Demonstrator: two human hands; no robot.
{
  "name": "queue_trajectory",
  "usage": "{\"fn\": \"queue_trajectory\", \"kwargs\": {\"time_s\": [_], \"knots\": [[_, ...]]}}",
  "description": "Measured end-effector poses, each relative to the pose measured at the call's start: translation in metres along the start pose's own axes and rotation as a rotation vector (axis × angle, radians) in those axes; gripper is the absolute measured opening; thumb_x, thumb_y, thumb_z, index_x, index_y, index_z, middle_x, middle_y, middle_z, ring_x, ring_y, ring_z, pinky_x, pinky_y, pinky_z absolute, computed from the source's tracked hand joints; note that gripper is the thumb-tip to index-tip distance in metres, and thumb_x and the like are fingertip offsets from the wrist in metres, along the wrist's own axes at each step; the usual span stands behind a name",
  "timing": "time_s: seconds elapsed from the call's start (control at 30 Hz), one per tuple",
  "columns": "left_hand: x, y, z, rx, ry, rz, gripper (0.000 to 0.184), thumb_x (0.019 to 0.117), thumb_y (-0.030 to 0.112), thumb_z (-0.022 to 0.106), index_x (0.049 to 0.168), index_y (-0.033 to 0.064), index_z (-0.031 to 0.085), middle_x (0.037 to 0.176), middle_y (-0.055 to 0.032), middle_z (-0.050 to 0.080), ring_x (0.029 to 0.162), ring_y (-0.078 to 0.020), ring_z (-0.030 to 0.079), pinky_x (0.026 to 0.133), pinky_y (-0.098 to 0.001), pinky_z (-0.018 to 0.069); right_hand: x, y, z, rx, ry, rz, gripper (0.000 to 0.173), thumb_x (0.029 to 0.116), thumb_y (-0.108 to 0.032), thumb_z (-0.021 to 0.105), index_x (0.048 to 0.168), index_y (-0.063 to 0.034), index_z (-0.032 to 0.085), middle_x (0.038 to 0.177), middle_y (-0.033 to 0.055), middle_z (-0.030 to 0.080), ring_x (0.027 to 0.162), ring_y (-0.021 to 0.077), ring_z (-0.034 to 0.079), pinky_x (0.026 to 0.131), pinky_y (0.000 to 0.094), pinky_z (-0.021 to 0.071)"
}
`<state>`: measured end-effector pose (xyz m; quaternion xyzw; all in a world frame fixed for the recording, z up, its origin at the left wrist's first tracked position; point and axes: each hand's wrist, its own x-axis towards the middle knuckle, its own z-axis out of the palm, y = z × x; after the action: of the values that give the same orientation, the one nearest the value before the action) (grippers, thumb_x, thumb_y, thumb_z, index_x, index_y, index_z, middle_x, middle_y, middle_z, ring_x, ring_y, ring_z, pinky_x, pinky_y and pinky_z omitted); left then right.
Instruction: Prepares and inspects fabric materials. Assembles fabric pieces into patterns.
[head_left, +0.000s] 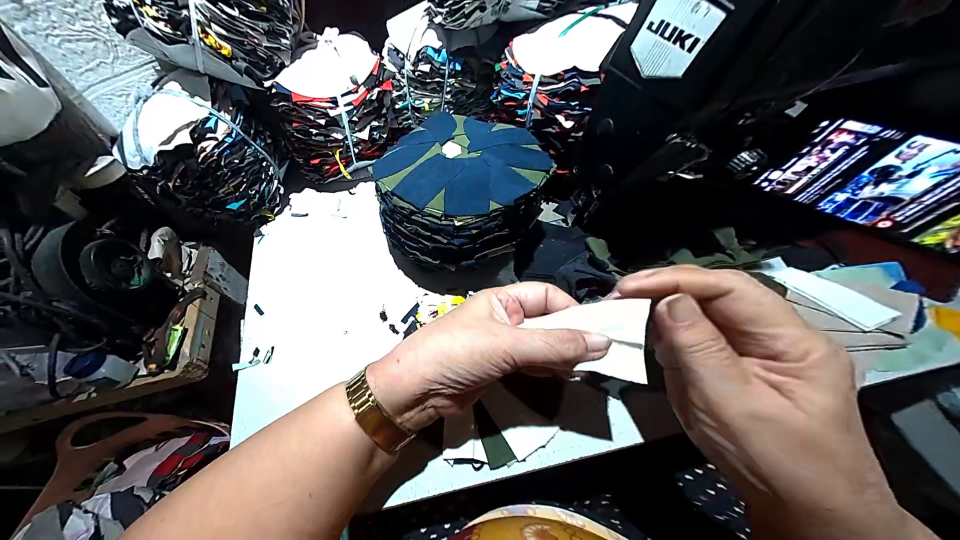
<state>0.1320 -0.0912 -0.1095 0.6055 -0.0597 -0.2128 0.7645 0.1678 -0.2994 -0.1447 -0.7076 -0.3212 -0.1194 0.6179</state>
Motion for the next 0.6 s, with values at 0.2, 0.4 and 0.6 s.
{"fn": "queue_trajectory", "kwargs": {"time_s": [0.2, 0.4, 0.6], "knots": [[-0.002, -0.001, -0.001, 0.225, 0.07, 0.123, 0.012, 0.0949, 0.001, 0.068, 0.106, 0.0027, 0.065, 0.087, -0.0088, 0.067, 0.071, -0.009, 0.061, 0.06, -0.0191, 0.0505, -0.003, -0.004, 0.002, 0.173, -0.009, 0.244, 0.004, 0.094, -0.018, 0.071, 0.097, -0.017, 0.073, 0.084, -0.0047, 0.07, 0.071, 0.0033, 0.066, 0.065, 0.0172, 0.0579], [0.009, 0.003, -0.011, -0.017, -0.045, 0.092, 0.008, 0.0996, -0.001, 0.058, 0.105, 0.0037, 0.061, 0.091, -0.004, 0.067, 0.082, -0.0067, 0.065, 0.078, -0.0237, 0.0557, 0.001, -0.009, -0.004, 0.044, -0.032, 0.094, 0.014, 0.093, -0.012, 0.071, 0.106, -0.0144, 0.073, 0.092, -0.0062, 0.071, 0.078, 0.0038, 0.068, 0.071, 0.0174, 0.0598], [0.01, 0.009, -0.031, 0.166, -0.07, 0.18, 0.017, 0.0929, -0.007, 0.064, 0.107, 0.0013, 0.058, 0.086, -0.0065, 0.065, 0.072, -0.0087, 0.063, 0.065, -0.0214, 0.0544, -0.006, -0.013, -0.005, -0.074, -0.004, 0.109, 0.012, 0.0925, -0.014, 0.07, 0.105, -0.0145, 0.07, 0.09, -0.0074, 0.069, 0.074, 0.0031, 0.066, 0.065, 0.0165, 0.0581]]}}
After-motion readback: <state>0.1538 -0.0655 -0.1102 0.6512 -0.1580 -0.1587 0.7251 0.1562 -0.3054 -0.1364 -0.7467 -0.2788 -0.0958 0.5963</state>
